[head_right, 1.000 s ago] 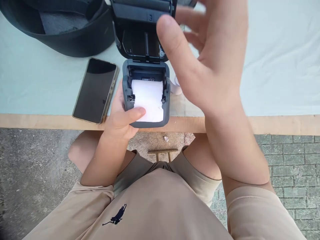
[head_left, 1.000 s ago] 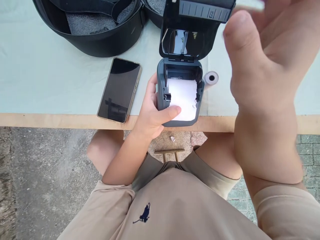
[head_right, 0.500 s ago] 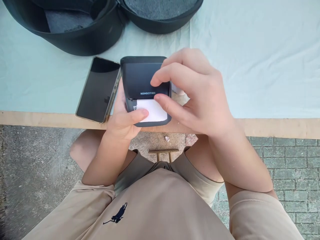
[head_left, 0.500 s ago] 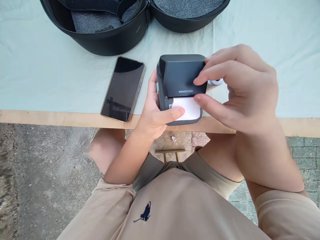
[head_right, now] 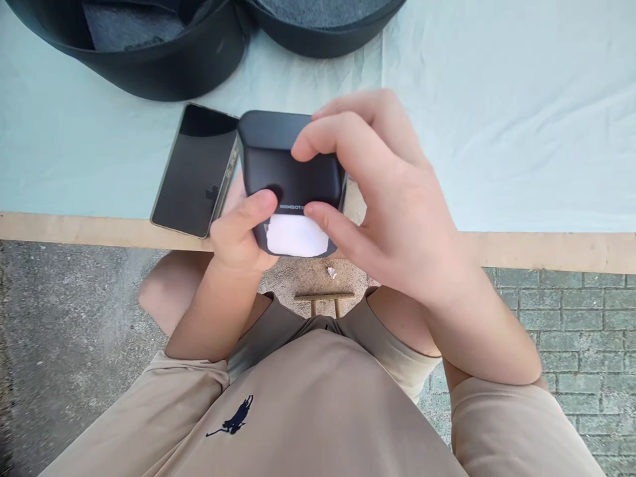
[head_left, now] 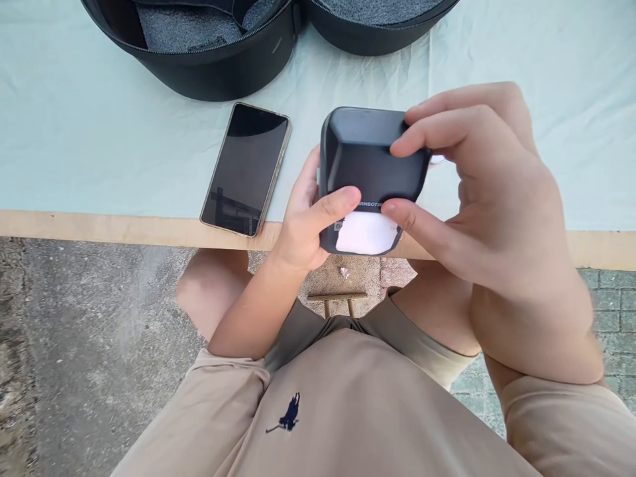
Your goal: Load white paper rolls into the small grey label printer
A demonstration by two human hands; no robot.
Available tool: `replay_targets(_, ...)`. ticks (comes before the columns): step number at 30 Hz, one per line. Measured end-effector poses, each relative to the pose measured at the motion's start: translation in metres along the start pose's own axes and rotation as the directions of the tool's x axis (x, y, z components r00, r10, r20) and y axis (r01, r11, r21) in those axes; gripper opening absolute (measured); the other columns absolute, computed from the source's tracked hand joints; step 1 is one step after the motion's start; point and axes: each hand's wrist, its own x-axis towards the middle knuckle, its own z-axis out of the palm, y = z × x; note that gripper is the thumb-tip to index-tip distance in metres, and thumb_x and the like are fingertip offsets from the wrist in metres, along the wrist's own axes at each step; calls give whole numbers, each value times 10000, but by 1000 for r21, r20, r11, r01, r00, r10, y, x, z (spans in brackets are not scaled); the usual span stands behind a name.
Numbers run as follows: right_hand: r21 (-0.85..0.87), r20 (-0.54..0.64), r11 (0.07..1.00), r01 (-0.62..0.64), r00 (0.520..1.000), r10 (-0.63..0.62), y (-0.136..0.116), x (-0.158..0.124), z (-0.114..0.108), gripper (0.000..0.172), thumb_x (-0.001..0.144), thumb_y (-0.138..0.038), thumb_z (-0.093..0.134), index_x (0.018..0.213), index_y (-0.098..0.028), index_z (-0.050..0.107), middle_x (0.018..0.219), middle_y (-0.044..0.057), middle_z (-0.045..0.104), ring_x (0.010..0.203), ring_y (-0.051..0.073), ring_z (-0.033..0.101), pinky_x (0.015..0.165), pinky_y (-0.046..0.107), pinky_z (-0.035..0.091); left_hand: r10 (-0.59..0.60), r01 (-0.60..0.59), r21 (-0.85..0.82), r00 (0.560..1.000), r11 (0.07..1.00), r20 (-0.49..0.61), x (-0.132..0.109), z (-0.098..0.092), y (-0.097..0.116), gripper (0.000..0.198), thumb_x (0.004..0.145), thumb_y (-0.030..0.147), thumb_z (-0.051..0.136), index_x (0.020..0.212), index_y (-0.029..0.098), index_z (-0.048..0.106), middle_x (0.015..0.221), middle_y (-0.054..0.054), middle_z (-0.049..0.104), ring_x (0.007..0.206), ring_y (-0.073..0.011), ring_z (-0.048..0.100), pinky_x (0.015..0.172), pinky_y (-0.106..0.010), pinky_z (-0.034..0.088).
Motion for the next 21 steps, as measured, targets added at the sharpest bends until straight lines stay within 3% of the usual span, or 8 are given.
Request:
replay_targets(3,-32,60,999,-34,998,36,1,2,-3,372,785,-207,675,1105,-266,494,1182,83,547,1236,258,493,943,450,525,18,-17,59,1000,998,-24,-1,3,1,377,798,320,693,1134,250,536,998,-13,626,930,-186,671,688,-276,536)
replay_targets(5,-19,62,1000,-18,998,19,6,4,-3,377,779,-196,678,1102,-270,497,1186,76,549,1217,248,508,943,446,521,22,-19,59,999,998,-45,-1,5,1,364,810,339,682,1136,263,539,1042,-17,638,1031,-207,663,786,-298,550)
replay_targets(8,40,-37,997,62,997,-61,15,3,0,309,821,-197,632,1112,-247,542,1181,74,600,1188,221,554,978,427,507,-30,28,-31,999,999,-40,0,7,3,287,917,465,484,1094,258,575,1129,-40,664,1286,-249,556,996,-375,519)
replay_targets(11,78,-133,990,119,985,-108,22,1,3,276,858,-219,594,1134,-214,577,1207,91,638,1203,206,583,1031,415,489,-76,67,-70,990,995,-121,3,7,3,453,974,497,286,1072,200,613,1170,-63,672,1408,-253,443,1124,-420,441)
replay_targets(14,63,-104,992,109,989,-102,24,0,4,345,846,-235,621,1184,-251,557,1262,76,629,1228,209,581,1005,412,513,-93,80,-77,978,994,-185,4,4,2,444,994,459,289,1114,171,605,1212,-67,664,1428,-242,421,1164,-421,402)
replay_targets(21,25,0,995,99,995,-99,20,-2,0,540,786,-351,715,1278,-263,511,1336,74,582,1260,243,556,984,416,539,-85,69,-107,983,992,-160,2,3,2,409,1012,398,296,1051,175,637,1143,-49,702,1431,-208,425,1165,-354,402)
